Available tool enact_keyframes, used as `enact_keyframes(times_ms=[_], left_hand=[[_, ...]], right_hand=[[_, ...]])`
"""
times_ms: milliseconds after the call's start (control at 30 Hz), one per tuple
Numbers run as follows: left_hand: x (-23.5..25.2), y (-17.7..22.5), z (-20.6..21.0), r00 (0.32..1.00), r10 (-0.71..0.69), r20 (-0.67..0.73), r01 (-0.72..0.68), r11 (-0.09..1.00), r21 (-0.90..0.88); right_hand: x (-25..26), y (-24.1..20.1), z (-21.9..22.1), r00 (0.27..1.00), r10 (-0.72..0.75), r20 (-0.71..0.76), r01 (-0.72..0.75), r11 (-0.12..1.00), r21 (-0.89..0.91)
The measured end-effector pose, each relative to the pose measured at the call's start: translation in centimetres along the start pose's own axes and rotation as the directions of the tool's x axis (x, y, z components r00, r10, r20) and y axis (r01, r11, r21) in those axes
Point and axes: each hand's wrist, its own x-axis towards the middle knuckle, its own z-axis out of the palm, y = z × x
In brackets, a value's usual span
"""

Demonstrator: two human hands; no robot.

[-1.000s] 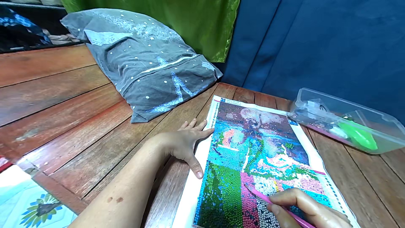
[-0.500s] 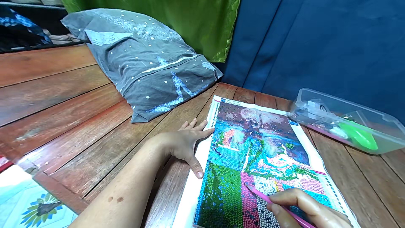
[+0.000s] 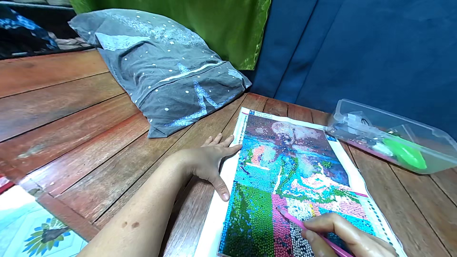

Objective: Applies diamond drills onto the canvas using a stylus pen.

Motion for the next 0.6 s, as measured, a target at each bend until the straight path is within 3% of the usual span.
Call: enact_keyframes(times_ms=[600], left_hand=[[0.15,-0.18,0.09,1.0,0.006,-0.008,-0.005,1.0,0.009]], right_hand=[[0.01,-0.02,-0.02,1.0,-0.002,-0.015,0.002,1.0,-0.005]])
